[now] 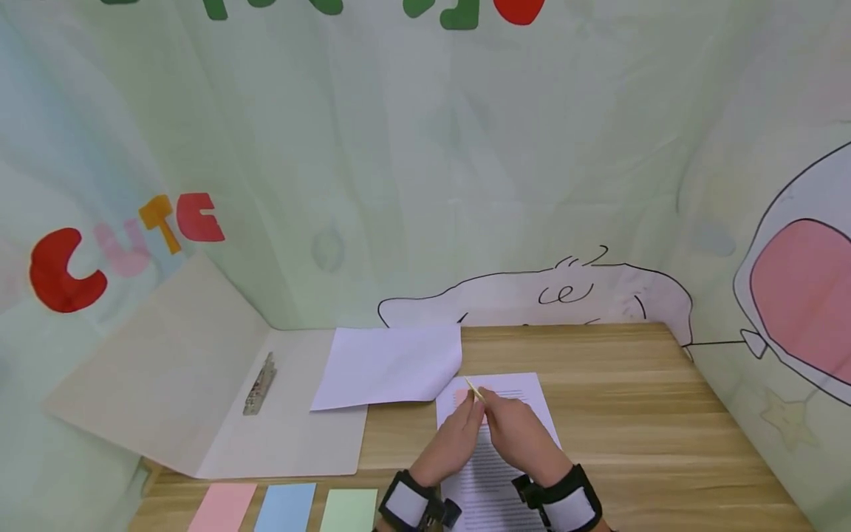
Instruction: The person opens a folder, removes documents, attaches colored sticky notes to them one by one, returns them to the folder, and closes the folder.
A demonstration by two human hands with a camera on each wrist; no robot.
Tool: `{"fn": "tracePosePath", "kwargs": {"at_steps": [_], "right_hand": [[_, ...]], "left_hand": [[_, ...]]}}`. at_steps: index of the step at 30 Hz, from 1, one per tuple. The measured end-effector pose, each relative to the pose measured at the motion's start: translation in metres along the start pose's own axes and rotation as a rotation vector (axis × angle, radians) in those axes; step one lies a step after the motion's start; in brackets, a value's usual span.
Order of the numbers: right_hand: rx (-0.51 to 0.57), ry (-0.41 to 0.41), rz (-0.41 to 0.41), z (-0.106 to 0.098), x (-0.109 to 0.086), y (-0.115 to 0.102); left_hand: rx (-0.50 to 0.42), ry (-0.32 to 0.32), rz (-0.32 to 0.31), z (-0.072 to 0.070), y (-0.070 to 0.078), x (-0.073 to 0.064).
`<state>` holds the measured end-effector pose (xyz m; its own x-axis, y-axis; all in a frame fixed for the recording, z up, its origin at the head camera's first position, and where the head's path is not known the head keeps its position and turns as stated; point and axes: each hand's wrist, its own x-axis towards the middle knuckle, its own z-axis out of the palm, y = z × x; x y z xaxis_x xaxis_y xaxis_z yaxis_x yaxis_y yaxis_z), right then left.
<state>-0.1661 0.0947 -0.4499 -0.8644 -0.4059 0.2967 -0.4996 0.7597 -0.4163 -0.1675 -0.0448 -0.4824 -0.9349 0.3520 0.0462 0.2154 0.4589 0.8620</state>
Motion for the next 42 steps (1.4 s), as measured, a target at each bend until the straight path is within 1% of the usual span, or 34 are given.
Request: {"fn": "tracePosePath", "kwargs": {"at_steps": [1,5,7,9,13,15,18,21,24,27,31,33,36,38,40,42], "right_hand": [[-0.006,-0.007,-0.008,0.0,0.001,-0.003],[-0.007,-0.048,-0.023,-0.001,0.001,-0.011],[0.001,-0.056,-0.043,-0.002,0.001,-0.013],[0.01,-0.057,-0.074,-0.002,0.0,-0.014],[0.024,-0.066,-0.13,-0.003,0.0,-0.012],[0.035,-0.072,-0.138,-0.003,-0.001,-0.008],[0.067,-0.059,-0.156,-0.005,-0.001,-0.002],[0.096,-0.05,-0.17,-0.008,0.0,0.005],[0.139,-0.073,-0.149,-0.012,0.0,0.009],[0.152,-0.079,-0.098,-0.015,-0.001,0.01],[0.132,-0.03,-0.048,-0.016,0.001,0.01],[0.116,0.004,-0.042,-0.015,0.002,0.009],[0.083,0.046,-0.054,-0.014,0.003,0.009],[0.052,0.044,-0.067,-0.012,0.004,0.01],[0.02,0.037,-0.086,-0.01,0.004,0.011],[-0.018,0.028,-0.116,-0.008,0.004,0.011]], "left_hand": [[-0.073,0.0,-0.013,0.0,0.0,0.001],[-0.451,-0.012,-0.088,-0.002,0.001,0.001],[-0.598,-0.002,-0.126,-0.004,0.002,0.001],[-0.691,0.018,-0.16,-0.006,0.002,0.0],[-0.783,0.056,-0.202,-0.008,0.001,-0.003],[-0.813,0.057,-0.206,-0.007,0.001,-0.003],[-0.854,0.041,-0.211,-0.007,0.001,-0.002],[-0.857,0.02,-0.209,-0.008,0.003,0.0],[-0.863,-0.003,-0.208,-0.009,0.004,0.001],[-0.864,-0.024,-0.2,-0.009,0.005,0.002],[-0.864,-0.061,-0.169,-0.009,0.005,0.003],[-0.867,-0.075,-0.155,-0.009,0.005,0.003],[-0.86,-0.108,-0.131,-0.009,0.005,0.002],[-0.846,-0.117,-0.126,-0.01,0.005,0.001],[-0.837,-0.117,-0.128,-0.01,0.005,0.001],[-0.827,-0.094,-0.143,-0.01,0.004,0.002]]}}
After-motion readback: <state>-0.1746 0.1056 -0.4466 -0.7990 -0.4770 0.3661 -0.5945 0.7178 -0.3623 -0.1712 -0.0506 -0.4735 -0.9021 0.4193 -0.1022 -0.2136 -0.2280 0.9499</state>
